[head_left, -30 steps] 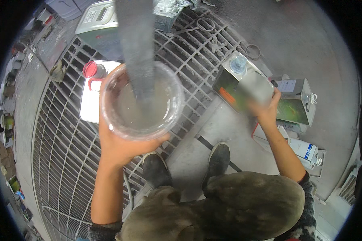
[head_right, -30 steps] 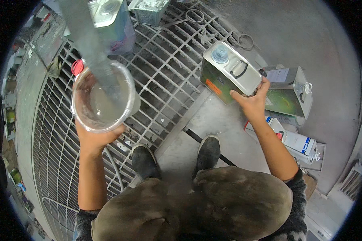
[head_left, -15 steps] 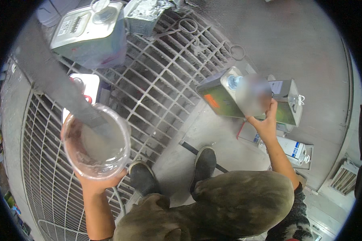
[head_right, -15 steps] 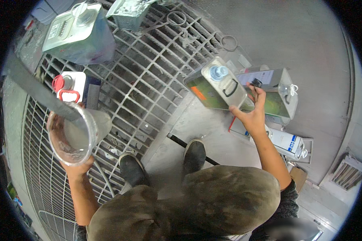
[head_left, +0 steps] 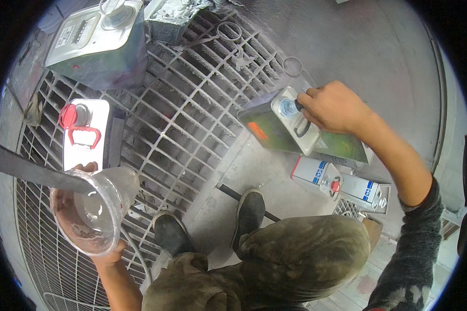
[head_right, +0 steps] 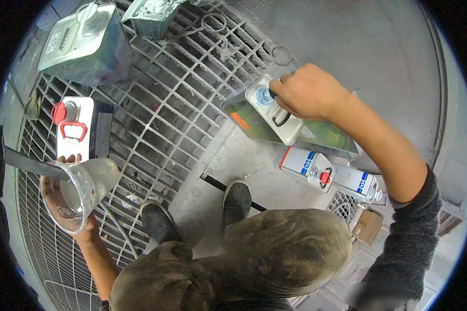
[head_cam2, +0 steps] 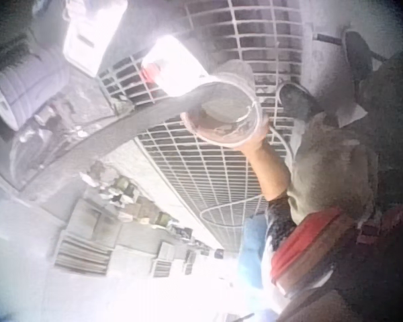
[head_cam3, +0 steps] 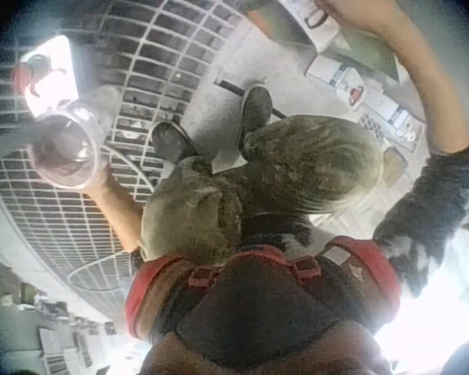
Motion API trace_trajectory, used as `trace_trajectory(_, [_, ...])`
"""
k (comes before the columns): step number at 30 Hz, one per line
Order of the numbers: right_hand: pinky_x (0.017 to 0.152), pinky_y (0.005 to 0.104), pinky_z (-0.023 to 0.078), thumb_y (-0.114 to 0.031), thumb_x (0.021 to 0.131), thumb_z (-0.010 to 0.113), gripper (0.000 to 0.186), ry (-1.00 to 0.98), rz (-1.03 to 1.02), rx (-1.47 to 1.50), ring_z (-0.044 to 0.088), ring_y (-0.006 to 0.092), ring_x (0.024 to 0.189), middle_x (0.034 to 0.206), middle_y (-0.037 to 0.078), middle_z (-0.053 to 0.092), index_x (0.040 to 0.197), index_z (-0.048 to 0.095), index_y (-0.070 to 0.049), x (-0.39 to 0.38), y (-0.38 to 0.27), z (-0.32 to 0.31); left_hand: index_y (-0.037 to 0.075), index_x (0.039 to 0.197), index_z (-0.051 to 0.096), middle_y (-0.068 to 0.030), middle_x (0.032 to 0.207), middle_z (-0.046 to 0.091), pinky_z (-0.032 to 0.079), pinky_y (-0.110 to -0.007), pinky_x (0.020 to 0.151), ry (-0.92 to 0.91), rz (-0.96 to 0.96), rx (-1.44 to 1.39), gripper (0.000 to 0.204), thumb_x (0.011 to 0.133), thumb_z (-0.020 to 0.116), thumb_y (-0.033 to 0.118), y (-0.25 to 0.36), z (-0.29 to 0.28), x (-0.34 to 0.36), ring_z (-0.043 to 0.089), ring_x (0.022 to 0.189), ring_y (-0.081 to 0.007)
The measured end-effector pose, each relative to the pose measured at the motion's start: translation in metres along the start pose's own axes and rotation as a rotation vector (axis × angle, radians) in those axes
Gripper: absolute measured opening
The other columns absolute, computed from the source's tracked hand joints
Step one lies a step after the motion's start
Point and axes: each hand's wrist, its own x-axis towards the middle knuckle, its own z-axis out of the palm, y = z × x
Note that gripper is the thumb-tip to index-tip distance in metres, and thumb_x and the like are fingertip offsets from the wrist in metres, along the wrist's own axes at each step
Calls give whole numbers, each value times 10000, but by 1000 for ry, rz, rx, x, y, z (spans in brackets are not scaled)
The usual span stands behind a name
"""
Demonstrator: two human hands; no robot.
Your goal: The person mixes a white liquid in a clear plastic cup using a metal spatula, then pours it into a spray gun container. They add a small amount of liquid from a spray can and continue stirring. The person then attaches the container to a blue spray gun and walks toward a large blue car body part.
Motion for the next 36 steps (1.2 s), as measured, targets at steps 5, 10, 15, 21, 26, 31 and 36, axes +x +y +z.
trace_trajectory(5, [654,437,568,-172,856,630,137,-95,-240,-247,712,323,714,732,131,694,875,647,-38,11,-3,-7,61,1527,350,-204,1416,527,462,-572,1128,75,6,-9,1322,521,943,680,5,-10,0,561,1304,-421])
trace_trajectory(10, [647,427,564,-175,860,640,153,-260,-293,-147,704,300,702,737,140,694,867,654,-22,31,5,-14,76,1540,323,-199,1420,518,451,-571,1148,207,-9,102,1306,558,919,695,31,-32,-9,561,1300,-411])
trace_trajectory(15, [597,404,558,-252,996,607,258,-362,318,601,682,243,611,706,134,673,916,644,-9,31,23,15,78,1545,297,-189,1454,488,399,-559,1180,277,-58,119,1242,617,931,608,82,-73,-22,519,1352,-373])
trace_trajectory(21, [519,325,609,-356,1054,579,342,-319,1432,2192,716,189,638,800,137,720,1006,658,-26,7,13,51,92,1530,304,-179,1429,496,402,-551,1160,418,-178,152,1239,598,917,631,164,-140,-40,513,1346,-381])
trace_trajectory(26, [455,347,556,-338,1022,631,298,-132,1479,1653,698,192,599,785,125,729,917,700,-67,-9,-104,-13,141,1532,282,-182,1449,475,411,-543,1144,386,-266,91,1234,574,954,534,223,-212,-32,488,1377,-376])
trace_trajectory(31, [647,425,482,-357,923,669,408,-165,786,947,595,272,608,681,217,639,776,663,23,9,-222,-139,127,1512,300,-161,1466,456,321,-570,1230,341,-307,52,1184,600,961,493,260,-284,14,447,1421,-361])
trace_trajectory(36, [659,382,478,-354,1002,595,405,-276,523,1212,569,257,646,718,194,613,829,652,7,17,-298,-229,126,1484,294,-160,1430,480,353,-563,1205,292,-306,113,1227,556,1001,507,266,-356,87,465,1401,-366])
